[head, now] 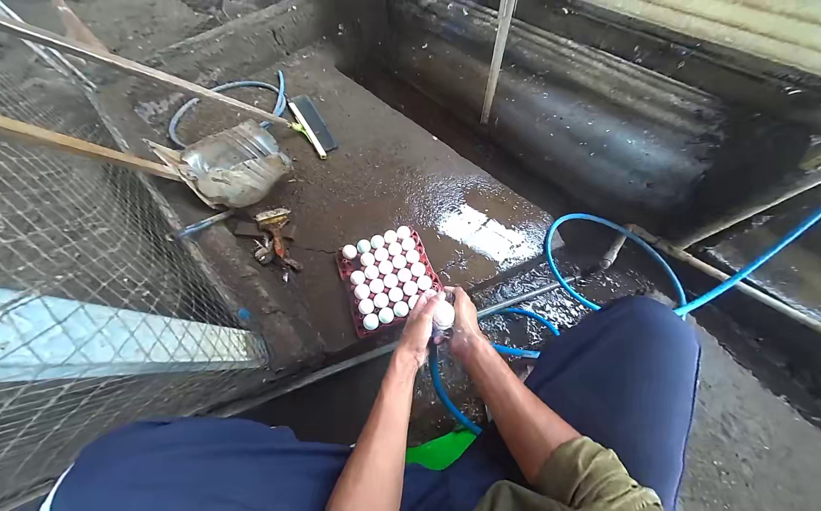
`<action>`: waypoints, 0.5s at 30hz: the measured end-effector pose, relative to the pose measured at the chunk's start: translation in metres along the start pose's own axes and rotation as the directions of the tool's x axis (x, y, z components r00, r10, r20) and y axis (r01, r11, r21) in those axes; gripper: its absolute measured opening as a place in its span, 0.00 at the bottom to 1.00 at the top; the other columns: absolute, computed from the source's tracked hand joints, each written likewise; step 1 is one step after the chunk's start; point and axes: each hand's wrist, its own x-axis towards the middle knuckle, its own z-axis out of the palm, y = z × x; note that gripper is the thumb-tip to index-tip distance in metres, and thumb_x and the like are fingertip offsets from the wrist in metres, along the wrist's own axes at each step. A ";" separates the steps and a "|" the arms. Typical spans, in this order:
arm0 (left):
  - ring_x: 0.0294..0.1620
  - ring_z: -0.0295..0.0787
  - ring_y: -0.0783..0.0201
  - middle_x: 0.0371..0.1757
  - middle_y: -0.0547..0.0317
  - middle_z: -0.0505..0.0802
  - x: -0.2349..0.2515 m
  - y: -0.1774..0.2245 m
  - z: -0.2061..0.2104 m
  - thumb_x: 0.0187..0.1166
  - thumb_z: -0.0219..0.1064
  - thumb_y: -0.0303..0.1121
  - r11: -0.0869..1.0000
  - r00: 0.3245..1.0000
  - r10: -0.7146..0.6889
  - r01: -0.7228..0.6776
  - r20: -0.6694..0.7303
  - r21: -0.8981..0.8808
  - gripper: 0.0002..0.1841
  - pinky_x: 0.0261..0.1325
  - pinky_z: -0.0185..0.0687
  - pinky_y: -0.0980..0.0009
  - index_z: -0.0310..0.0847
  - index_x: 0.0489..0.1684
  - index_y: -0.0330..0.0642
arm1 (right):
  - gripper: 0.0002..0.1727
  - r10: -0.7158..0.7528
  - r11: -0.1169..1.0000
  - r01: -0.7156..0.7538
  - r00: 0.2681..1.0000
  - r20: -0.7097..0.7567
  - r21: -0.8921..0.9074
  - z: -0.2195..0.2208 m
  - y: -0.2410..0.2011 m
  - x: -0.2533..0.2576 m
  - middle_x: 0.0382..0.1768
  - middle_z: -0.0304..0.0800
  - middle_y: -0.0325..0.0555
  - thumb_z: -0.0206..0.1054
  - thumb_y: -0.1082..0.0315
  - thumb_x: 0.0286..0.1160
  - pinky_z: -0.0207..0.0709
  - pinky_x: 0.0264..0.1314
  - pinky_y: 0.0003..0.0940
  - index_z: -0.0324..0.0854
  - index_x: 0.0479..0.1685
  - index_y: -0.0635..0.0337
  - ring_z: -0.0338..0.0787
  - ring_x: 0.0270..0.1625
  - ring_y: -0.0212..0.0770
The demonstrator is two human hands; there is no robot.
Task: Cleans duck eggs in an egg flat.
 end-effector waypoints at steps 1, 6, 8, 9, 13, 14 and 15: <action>0.53 0.82 0.63 0.60 0.50 0.84 0.002 -0.001 0.001 0.95 0.44 0.45 0.999 0.999 0.022 -0.023 -0.043 -0.023 0.23 0.53 0.80 0.63 0.70 0.76 0.40 | 0.26 -0.103 0.991 0.102 0.994 -0.017 -0.084 0.002 0.001 -0.005 0.46 0.85 0.57 0.37 0.54 0.95 0.78 0.26 0.45 0.74 0.73 0.57 0.84 0.32 0.48; 0.79 0.72 0.59 0.81 0.40 0.74 0.004 -0.008 0.005 0.96 0.34 0.39 0.991 0.992 0.112 -0.108 -0.052 0.082 0.27 0.81 0.66 0.62 0.63 0.83 0.30 | 0.26 -0.525 0.739 0.534 0.839 0.144 -0.411 0.002 0.012 -0.007 0.81 0.76 0.59 0.46 0.68 0.83 0.63 0.88 0.48 0.83 0.71 0.67 0.72 0.87 0.49; 0.58 0.83 0.62 0.61 0.47 0.87 -0.001 -0.008 0.008 0.96 0.35 0.42 0.991 0.993 0.062 -0.049 -0.101 0.123 0.27 0.59 0.80 0.63 0.74 0.72 0.35 | 0.24 -0.385 0.855 0.388 0.919 0.081 -0.344 0.001 0.007 0.003 0.79 0.78 0.58 0.47 0.65 0.88 0.66 0.84 0.51 0.80 0.74 0.64 0.74 0.83 0.49; 0.47 0.83 0.64 0.50 0.51 0.87 0.001 -0.010 0.014 0.95 0.37 0.43 0.987 0.985 0.076 -0.053 -0.157 0.150 0.25 0.47 0.80 0.65 0.78 0.64 0.36 | 0.23 -0.308 0.903 0.304 0.951 0.037 -0.302 0.001 0.004 0.007 0.71 0.82 0.60 0.48 0.63 0.91 0.72 0.76 0.53 0.76 0.74 0.65 0.80 0.75 0.51; 0.72 0.78 0.54 0.72 0.33 0.81 0.010 -0.015 0.017 0.96 0.38 0.37 0.978 0.958 0.190 -0.165 -0.216 0.129 0.25 0.79 0.69 0.57 0.68 0.76 0.23 | 0.23 -0.393 0.855 0.397 0.916 0.082 -0.333 0.005 0.011 -0.012 0.65 0.87 0.60 0.48 0.63 0.89 0.78 0.72 0.54 0.77 0.74 0.64 0.86 0.68 0.51; 0.71 0.78 0.55 0.71 0.35 0.81 0.008 -0.014 0.017 0.96 0.37 0.38 0.979 0.963 0.173 -0.146 -0.208 0.141 0.26 0.77 0.70 0.58 0.69 0.76 0.25 | 0.23 -0.378 0.869 0.381 0.923 0.075 -0.315 0.005 0.009 -0.011 0.65 0.87 0.60 0.50 0.64 0.88 0.76 0.72 0.55 0.79 0.73 0.63 0.86 0.68 0.52; 0.70 0.79 0.56 0.70 0.38 0.82 0.005 -0.012 0.015 0.96 0.34 0.40 0.979 0.974 0.141 -0.110 -0.176 0.172 0.27 0.75 0.73 0.58 0.70 0.76 0.29 | 0.22 -0.323 0.904 0.321 0.946 0.042 -0.282 0.004 0.006 -0.003 0.65 0.87 0.60 0.53 0.64 0.88 0.76 0.71 0.57 0.79 0.73 0.62 0.85 0.68 0.53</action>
